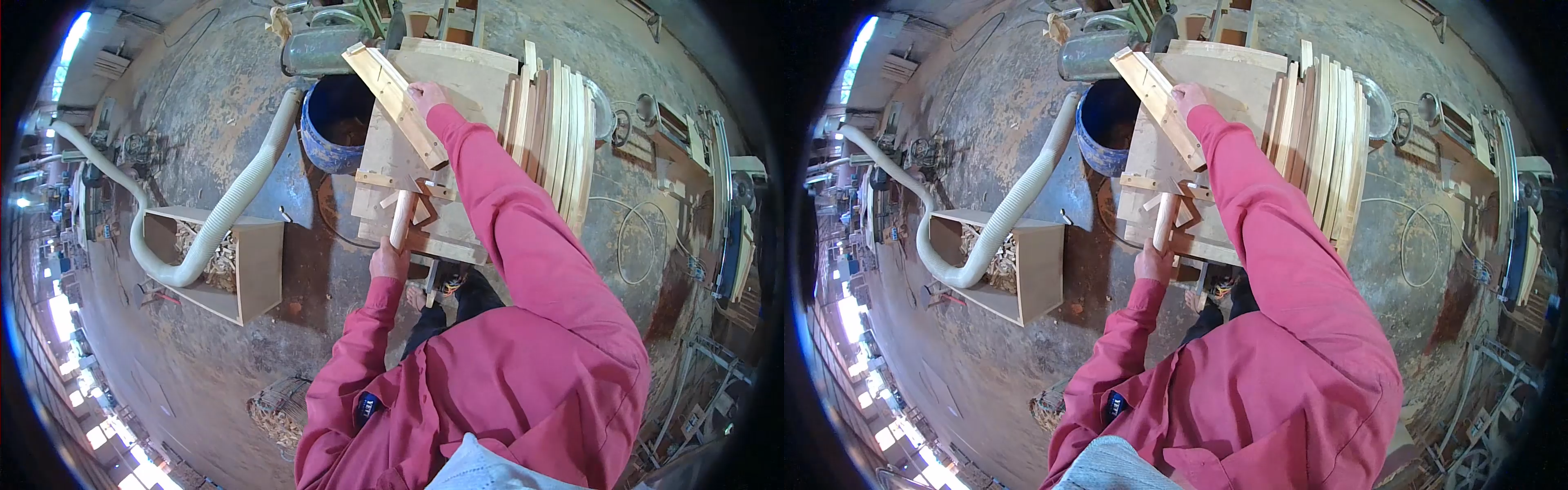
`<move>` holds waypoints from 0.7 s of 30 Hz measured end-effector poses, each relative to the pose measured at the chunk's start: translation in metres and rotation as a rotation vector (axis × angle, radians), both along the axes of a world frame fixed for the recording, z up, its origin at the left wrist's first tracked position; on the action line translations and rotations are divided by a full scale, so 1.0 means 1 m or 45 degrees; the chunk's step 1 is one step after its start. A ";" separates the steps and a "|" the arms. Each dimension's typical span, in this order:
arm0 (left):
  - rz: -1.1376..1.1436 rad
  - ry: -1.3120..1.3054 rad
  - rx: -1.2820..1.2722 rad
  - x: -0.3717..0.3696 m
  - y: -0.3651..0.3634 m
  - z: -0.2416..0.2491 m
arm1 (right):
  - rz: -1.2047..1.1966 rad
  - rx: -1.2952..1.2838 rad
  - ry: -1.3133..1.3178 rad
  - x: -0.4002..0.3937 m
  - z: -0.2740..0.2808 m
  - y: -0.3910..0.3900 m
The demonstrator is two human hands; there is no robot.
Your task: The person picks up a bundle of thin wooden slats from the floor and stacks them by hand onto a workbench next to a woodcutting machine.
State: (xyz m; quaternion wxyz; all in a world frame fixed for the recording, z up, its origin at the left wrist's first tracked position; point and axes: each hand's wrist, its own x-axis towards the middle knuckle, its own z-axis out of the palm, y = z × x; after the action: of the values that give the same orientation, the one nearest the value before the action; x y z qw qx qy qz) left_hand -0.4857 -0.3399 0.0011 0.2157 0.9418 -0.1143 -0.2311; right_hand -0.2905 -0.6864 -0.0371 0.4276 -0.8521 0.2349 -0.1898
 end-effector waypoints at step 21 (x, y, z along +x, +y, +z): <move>-0.011 -0.093 -0.082 -0.014 0.016 -0.001 | -0.029 -0.018 0.142 -0.081 0.017 0.026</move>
State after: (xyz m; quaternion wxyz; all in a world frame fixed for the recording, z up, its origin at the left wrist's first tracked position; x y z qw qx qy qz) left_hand -0.5001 -0.3237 0.0003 0.2406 0.9417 -0.1335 -0.1938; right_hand -0.3717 -0.6609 -0.0202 0.4056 -0.8616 0.2664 -0.1486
